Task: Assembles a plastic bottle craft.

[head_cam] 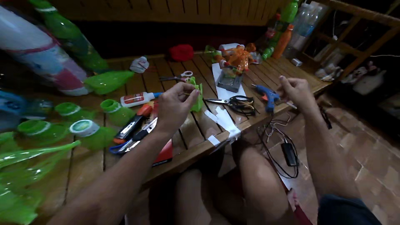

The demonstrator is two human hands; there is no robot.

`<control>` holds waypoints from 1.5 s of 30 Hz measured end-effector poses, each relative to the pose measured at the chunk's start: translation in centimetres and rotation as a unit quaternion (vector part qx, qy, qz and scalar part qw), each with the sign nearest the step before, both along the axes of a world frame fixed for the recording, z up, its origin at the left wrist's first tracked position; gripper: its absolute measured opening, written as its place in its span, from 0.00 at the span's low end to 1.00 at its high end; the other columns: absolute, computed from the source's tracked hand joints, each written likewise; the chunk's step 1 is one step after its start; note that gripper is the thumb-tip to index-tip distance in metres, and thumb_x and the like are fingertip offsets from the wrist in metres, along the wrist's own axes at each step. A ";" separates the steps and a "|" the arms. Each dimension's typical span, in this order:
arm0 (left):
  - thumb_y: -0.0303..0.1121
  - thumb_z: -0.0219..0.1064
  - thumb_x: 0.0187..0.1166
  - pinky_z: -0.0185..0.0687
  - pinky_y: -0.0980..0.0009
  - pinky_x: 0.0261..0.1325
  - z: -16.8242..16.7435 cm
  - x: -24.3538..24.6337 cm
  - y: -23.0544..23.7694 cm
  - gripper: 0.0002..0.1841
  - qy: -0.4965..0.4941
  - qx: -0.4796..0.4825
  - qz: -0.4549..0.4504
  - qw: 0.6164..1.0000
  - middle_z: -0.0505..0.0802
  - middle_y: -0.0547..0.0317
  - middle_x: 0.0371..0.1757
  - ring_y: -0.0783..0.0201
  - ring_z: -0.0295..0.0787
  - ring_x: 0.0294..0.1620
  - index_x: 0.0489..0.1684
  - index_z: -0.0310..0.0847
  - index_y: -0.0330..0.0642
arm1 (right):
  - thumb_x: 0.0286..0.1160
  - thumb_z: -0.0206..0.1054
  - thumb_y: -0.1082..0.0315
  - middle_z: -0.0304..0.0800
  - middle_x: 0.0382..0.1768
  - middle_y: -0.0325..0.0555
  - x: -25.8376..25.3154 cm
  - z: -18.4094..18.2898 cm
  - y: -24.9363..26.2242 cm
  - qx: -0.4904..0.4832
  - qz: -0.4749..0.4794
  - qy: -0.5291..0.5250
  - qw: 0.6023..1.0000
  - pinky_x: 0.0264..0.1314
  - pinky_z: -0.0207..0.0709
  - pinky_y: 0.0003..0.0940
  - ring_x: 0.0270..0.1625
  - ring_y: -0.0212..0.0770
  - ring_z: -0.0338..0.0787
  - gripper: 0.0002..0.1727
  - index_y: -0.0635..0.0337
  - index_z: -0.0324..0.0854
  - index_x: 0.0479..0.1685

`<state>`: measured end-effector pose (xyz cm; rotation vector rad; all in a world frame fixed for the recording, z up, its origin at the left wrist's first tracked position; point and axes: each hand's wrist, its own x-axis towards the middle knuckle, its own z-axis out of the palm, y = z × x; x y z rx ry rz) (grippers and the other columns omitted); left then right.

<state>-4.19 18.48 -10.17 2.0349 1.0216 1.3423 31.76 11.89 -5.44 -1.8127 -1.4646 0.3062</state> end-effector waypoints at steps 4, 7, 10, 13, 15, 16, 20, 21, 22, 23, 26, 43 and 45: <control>0.35 0.67 0.85 0.87 0.75 0.46 0.1 0.1 -0.2 0.13 0.004 0.034 0.015 0.999 0.93 0.50 0.45 0.73 0.90 0.36 0.55 0.84 0.32 | 0.83 0.57 0.33 0.91 0.42 0.63 1.3 -1.0 0.4 -0.234 -0.074 -0.045 0.968 0.49 0.85 0.60 0.39 0.56 0.92 0.42 0.73 0.83 0.56; 0.34 0.66 0.85 0.87 0.78 0.47 -0.4 -0.2 0.4 0.13 -0.008 0.041 -0.013 0.999 0.92 0.52 0.45 0.77 0.89 0.38 0.54 0.83 0.32 | 0.77 0.65 0.33 0.88 0.47 0.70 -0.5 -2.4 2.0 -0.304 -0.097 -0.109 0.941 0.52 0.82 0.66 0.45 0.63 0.91 0.43 0.76 0.82 0.55; 0.33 0.67 0.85 0.87 0.78 0.47 -0.6 0.0 0.4 0.12 -0.009 0.023 -0.033 0.999 0.92 0.52 0.44 0.76 0.89 0.38 0.53 0.83 0.32 | 0.74 0.74 0.45 0.86 0.56 0.72 -0.1 -3.8 3.7 -0.298 -0.113 -0.080 0.944 0.57 0.82 0.65 0.53 0.65 0.91 0.37 0.74 0.79 0.63; 0.31 0.67 0.84 0.88 0.74 0.48 -0.6 0.2 0.2 0.11 -0.004 0.019 -0.044 0.999 0.93 0.49 0.45 0.71 0.91 0.39 0.53 0.84 0.30 | 0.76 0.73 0.49 0.83 0.59 0.74 1.5 -4.6 4.6 -0.269 -0.130 -0.003 0.954 0.62 0.78 0.64 0.57 0.64 0.87 0.36 0.78 0.77 0.66; 0.31 0.66 0.85 0.88 0.73 0.49 -0.7 0.2 0.5 0.12 -0.002 0.020 -0.050 0.999 0.93 0.50 0.46 0.71 0.91 0.40 0.53 0.84 0.30 | 0.85 0.65 0.48 0.83 0.54 0.65 1.2 -3.4 3.5 -0.250 -0.139 0.060 0.956 0.55 0.80 0.50 0.46 0.51 0.86 0.34 0.76 0.74 0.68; 0.31 0.66 0.85 0.88 0.73 0.49 -0.8 0.2 0.7 0.11 -0.006 0.022 -0.054 0.998 0.93 0.50 0.46 0.71 0.91 0.40 0.53 0.84 0.30 | 0.87 0.62 0.48 0.86 0.49 0.60 1.1 -3.1 2.7 -0.214 -0.146 0.101 0.961 0.49 0.82 0.45 0.40 0.45 0.86 0.32 0.74 0.75 0.67; 0.30 0.66 0.85 0.88 0.70 0.51 -0.9 0.3 1.0 0.11 -0.018 0.021 -0.068 0.997 0.93 0.47 0.47 0.68 0.92 0.42 0.53 0.84 0.29 | 0.89 0.57 0.54 0.85 0.26 0.36 -0.5 -2.7 -0.8 -0.021 -0.140 0.329 0.934 0.23 0.77 0.22 0.19 0.26 0.80 0.18 0.60 0.79 0.57; 0.30 0.66 0.85 0.88 0.69 0.52 -0.9 0.3 1.0 0.11 -0.022 0.018 -0.067 0.997 0.93 0.47 0.47 0.67 0.92 0.42 0.53 0.84 0.29 | 0.89 0.56 0.55 0.81 0.23 0.34 -1.0 -2.8 -1.7 0.020 -0.111 0.373 0.921 0.23 0.77 0.22 0.18 0.26 0.78 0.15 0.57 0.79 0.57; 0.30 0.66 0.85 0.89 0.69 0.52 -1.0 0.3 1.0 0.11 -0.025 0.017 -0.065 0.997 0.93 0.47 0.48 0.67 0.92 0.43 0.53 0.84 0.29 | 0.90 0.54 0.56 0.78 0.19 0.31 -1.5 -2.8 -2.6 0.058 -0.077 0.403 0.910 0.22 0.78 0.22 0.16 0.25 0.77 0.15 0.54 0.80 0.58; 0.31 0.66 0.84 0.89 0.69 0.52 -1.0 0.4 1.1 0.11 -0.029 0.013 -0.063 0.997 0.93 0.47 0.48 0.67 0.92 0.43 0.53 0.84 0.30 | 0.90 0.52 0.57 0.74 0.15 0.28 -2.4 -2.5 -3.6 0.091 -0.050 0.419 0.902 0.20 0.76 0.20 0.13 0.24 0.74 0.15 0.52 0.81 0.58; 0.31 0.66 0.85 0.88 0.69 0.52 -0.9 0.4 1.0 0.11 -0.036 -0.009 -0.056 0.998 0.93 0.49 0.47 0.68 0.91 0.43 0.53 0.84 0.31 | 0.87 0.48 0.57 0.71 0.12 0.24 -4.8 -1.4 -5.8 0.162 0.062 0.462 0.870 0.25 0.81 0.22 0.14 0.23 0.74 0.16 0.48 0.82 0.55; 0.31 0.68 0.83 0.87 0.76 0.48 -0.7 0.4 0.7 0.11 -0.068 -0.048 -0.049 0.995 0.93 0.54 0.46 0.74 0.91 0.41 0.54 0.83 0.32 | 0.92 0.44 0.63 0.89 0.31 0.31 -13.8 -0.5 -1.7 0.068 0.215 0.461 0.858 0.13 0.70 0.15 0.14 0.21 0.76 0.17 0.52 0.78 0.65; 0.31 0.68 0.83 0.87 0.77 0.47 -0.6 0.5 0.6 0.11 -0.073 -0.057 -0.044 0.995 0.93 0.56 0.45 0.76 0.90 0.40 0.54 0.84 0.34 | 0.88 0.49 0.67 0.89 0.26 0.33 -14.6 -1.5 -1.4 0.079 0.235 0.425 0.870 0.17 0.75 0.17 0.16 0.23 0.79 0.17 0.55 0.80 0.65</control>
